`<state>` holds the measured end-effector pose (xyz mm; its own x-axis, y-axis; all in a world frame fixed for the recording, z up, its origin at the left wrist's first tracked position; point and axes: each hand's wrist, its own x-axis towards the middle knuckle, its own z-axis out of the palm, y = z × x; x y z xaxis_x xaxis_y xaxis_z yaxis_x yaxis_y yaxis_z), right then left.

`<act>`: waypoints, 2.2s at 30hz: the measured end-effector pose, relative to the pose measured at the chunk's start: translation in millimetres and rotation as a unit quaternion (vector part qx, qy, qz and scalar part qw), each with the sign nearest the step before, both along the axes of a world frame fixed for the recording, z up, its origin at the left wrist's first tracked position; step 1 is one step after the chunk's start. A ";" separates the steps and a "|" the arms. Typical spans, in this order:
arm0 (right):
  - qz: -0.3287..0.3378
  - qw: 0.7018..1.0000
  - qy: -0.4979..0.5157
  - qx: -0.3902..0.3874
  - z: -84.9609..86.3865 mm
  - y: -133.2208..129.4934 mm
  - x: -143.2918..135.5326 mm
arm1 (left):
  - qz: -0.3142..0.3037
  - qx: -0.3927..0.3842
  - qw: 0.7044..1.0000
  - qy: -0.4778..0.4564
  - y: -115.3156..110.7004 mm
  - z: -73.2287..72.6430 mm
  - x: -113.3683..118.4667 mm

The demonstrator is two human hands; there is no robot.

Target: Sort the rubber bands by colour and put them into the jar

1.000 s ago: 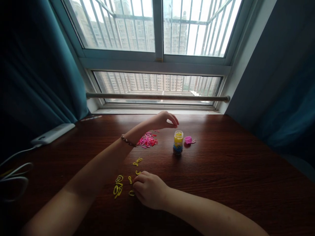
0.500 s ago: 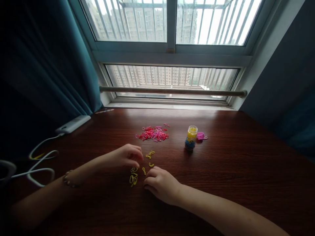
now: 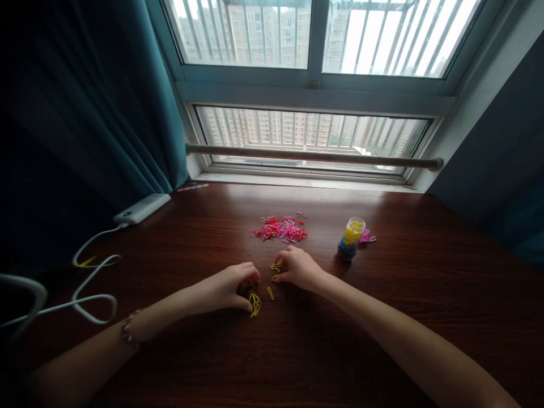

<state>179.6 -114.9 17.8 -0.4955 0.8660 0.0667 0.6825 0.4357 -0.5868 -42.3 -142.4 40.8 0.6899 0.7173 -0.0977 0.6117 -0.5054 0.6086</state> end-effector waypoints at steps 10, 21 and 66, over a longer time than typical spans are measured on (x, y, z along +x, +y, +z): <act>0.061 0.998 -0.008 0.027 10.7 -32.3 -24.2 | -0.032 0.017 0.997 -0.061 -1.7 -3.4 1.8; 0.041 0.998 -0.047 0.020 7.4 -39.7 -28.0 | -0.050 0.071 0.996 -0.036 -3.6 -2.2 2.9; -0.200 0.959 -0.199 0.008 144.5 27.3 134.5 | -0.060 0.005 0.996 -0.066 6.0 -6.0 -2.1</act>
